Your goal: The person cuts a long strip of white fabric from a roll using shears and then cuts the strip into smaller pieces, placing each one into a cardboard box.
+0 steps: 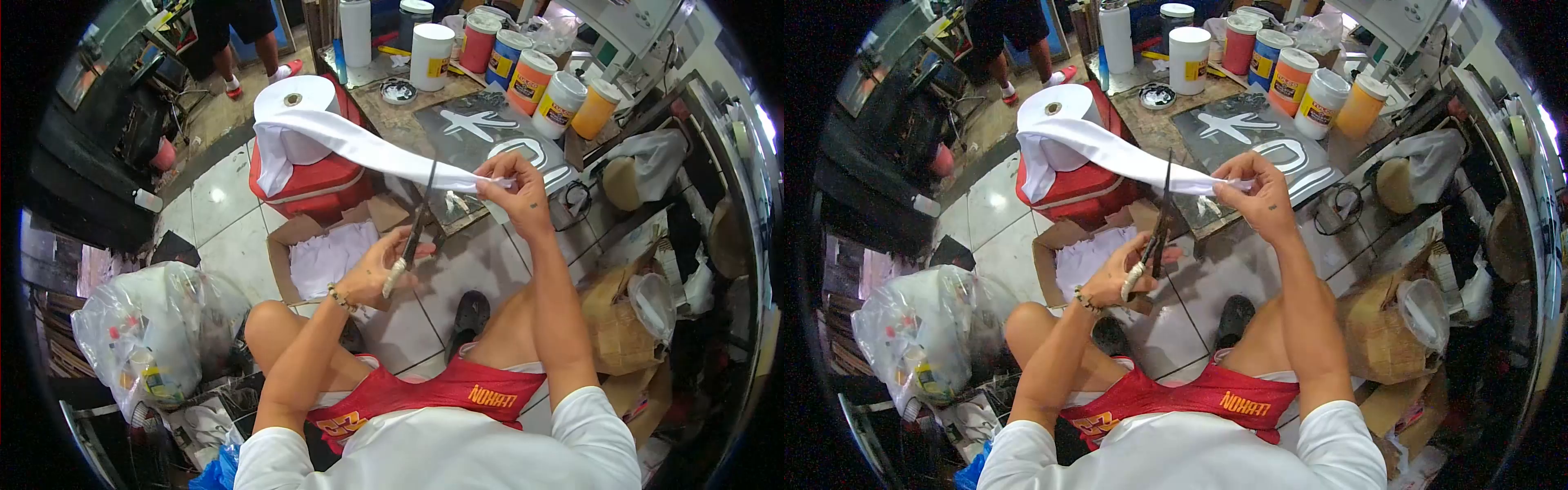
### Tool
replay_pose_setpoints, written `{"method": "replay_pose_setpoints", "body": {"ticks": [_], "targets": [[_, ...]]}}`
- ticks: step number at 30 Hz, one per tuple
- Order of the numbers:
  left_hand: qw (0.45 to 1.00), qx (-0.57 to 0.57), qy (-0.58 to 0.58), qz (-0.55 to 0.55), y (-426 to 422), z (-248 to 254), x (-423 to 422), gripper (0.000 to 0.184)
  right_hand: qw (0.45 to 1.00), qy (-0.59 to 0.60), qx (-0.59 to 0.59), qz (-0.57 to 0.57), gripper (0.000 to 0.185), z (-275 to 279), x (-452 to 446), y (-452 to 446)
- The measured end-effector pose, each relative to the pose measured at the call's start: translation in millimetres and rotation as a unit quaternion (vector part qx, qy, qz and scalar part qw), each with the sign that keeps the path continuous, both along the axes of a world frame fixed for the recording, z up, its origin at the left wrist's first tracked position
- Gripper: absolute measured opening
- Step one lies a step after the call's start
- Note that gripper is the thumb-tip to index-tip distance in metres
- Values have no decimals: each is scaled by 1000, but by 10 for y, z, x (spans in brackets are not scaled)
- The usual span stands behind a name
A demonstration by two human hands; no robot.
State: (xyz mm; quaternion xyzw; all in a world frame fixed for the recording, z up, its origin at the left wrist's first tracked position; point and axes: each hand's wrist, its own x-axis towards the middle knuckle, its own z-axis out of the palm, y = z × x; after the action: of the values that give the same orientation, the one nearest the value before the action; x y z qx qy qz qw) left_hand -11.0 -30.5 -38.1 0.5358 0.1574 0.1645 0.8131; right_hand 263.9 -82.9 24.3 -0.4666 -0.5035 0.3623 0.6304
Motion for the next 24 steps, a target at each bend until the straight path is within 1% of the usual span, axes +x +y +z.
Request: {"method": "replay_pose_setpoints", "body": {"ticks": [1,3,4,6,7,9,10,11,13,14,15,17,20,21,23,24], "targets": [[1000,21,-10,9,37,35,-14,91,1000,1,1,-1,22,5,2,-4],[1000,28,11,3,73,71,-48,93,996,-89,6,29,26,39,10,-21],[999,35,9,8,84,54,-47,93,996,-88,6,27,26,50,23,-32],[999,43,8,10,103,40,-60,93,991,-70,-81,75,34,72,62,-43],[999,40,18,7,100,33,-76,90,992,-69,-81,72,34,88,70,-36],[999,37,29,0,76,20,-91,88,980,-24,-151,124,43,113,64,-6],[999,17,36,-8,58,16,-94,84,981,3,-156,119,39,90,48,14],[999,-3,44,-17,41,13,-92,81,981,4,-156,115,39,89,21,35],[999,9,44,-24,9,23,-83,81,971,55,-217,81,33,109,-49,71],[998,22,43,-28,-6,32,-79,81,976,43,-191,94,30,41,-54,74],[998,22,43,-30,-26,41,-73,81,976,44,-191,92,30,28,-37,69],[999,35,35,-18,-59,66,-65,82,959,-21,-225,169,31,27,-5,85],[998,20,34,-39,-59,103,-97,85,955,-34,-243,164,28,31,-18,81],[999,21,33,-39,-62,93,-91,85,956,-36,-242,164,28,33,-63,80],[997,24,4,-74,-74,60,-69,88,988,15,-87,128,26,34,-187,81],[997,26,3,-74,-93,76,-60,88,988,14,-86,128,26,55,-200,75]]}}
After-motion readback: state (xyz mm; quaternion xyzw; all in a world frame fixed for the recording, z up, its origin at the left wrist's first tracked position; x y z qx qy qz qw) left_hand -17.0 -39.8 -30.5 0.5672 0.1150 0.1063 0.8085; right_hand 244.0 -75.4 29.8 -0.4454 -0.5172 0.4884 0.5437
